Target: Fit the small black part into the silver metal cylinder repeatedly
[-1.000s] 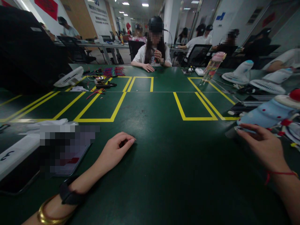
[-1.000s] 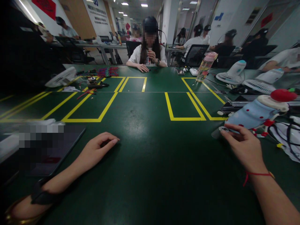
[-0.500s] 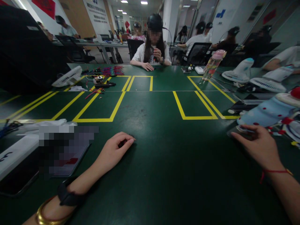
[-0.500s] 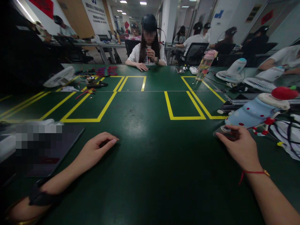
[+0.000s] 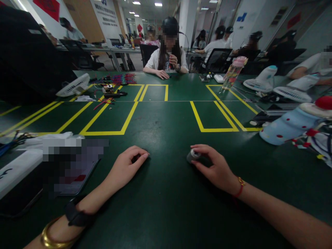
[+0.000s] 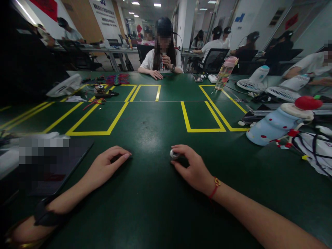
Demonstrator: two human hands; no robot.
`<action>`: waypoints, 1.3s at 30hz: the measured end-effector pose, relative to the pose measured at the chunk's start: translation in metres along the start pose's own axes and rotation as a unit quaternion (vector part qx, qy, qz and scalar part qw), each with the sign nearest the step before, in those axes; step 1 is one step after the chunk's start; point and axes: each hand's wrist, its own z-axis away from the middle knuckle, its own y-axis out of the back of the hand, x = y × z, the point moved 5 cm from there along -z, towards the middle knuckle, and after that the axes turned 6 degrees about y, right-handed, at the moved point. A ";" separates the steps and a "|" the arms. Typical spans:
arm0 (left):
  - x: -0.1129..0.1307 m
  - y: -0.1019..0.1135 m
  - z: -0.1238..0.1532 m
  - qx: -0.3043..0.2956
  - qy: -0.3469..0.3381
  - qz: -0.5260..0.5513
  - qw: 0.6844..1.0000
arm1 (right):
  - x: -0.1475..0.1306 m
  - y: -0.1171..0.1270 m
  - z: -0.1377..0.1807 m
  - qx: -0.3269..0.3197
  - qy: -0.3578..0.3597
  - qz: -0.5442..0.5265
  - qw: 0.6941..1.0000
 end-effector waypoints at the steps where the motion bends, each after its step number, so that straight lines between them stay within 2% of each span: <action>1: -0.001 0.000 0.000 0.002 -0.001 -0.003 1.000 | -0.008 -0.012 -0.006 -0.014 0.012 -0.017 1.000; 4: -0.003 0.001 0.000 0.006 -0.001 -0.004 1.000 | -0.020 -0.034 -0.016 -0.046 0.031 -0.048 0.997; 7: 0.006 -0.002 0.000 0.012 -0.004 -0.001 1.000 | -0.016 -0.042 -0.017 -0.056 0.001 -0.075 0.996; 11: 0.048 -0.016 -0.001 -0.005 -0.068 0.020 0.997 | -0.004 -0.044 -0.012 -0.035 -0.061 -0.122 0.990; 14: 0.084 -0.028 -0.005 -0.022 -0.124 0.028 0.992 | -0.004 -0.045 -0.013 -0.044 -0.062 -0.123 0.989; 17: 0.101 -0.031 -0.011 -0.012 -0.133 0.040 0.990 | -0.008 -0.043 -0.015 -0.062 -0.049 -0.113 0.990; 19: 0.099 -0.026 -0.015 0.008 -0.120 0.059 0.991 | -0.010 -0.041 -0.016 -0.070 -0.044 -0.099 0.992; 22: 0.081 -0.023 -0.019 0.015 -0.085 0.061 0.994 | -0.011 -0.037 -0.016 -0.060 -0.043 -0.073 0.995; 26: 0.059 -0.040 -0.020 -0.034 -0.065 -0.021 0.997 | -0.010 -0.035 -0.014 -0.052 -0.042 -0.059 0.996; 31: 0.056 -0.058 -0.017 -0.042 -0.069 -0.099 0.992 | -0.006 -0.038 -0.012 -0.056 -0.040 -0.050 0.996; 36: 0.056 -0.054 -0.017 -0.046 -0.068 -0.058 0.995 | -0.007 -0.039 -0.013 -0.064 -0.033 -0.032 0.997; 39: 0.047 -0.040 -0.016 -0.044 -0.054 0.022 0.997 | 0.004 -0.013 -0.012 -0.027 -0.053 -0.010 0.998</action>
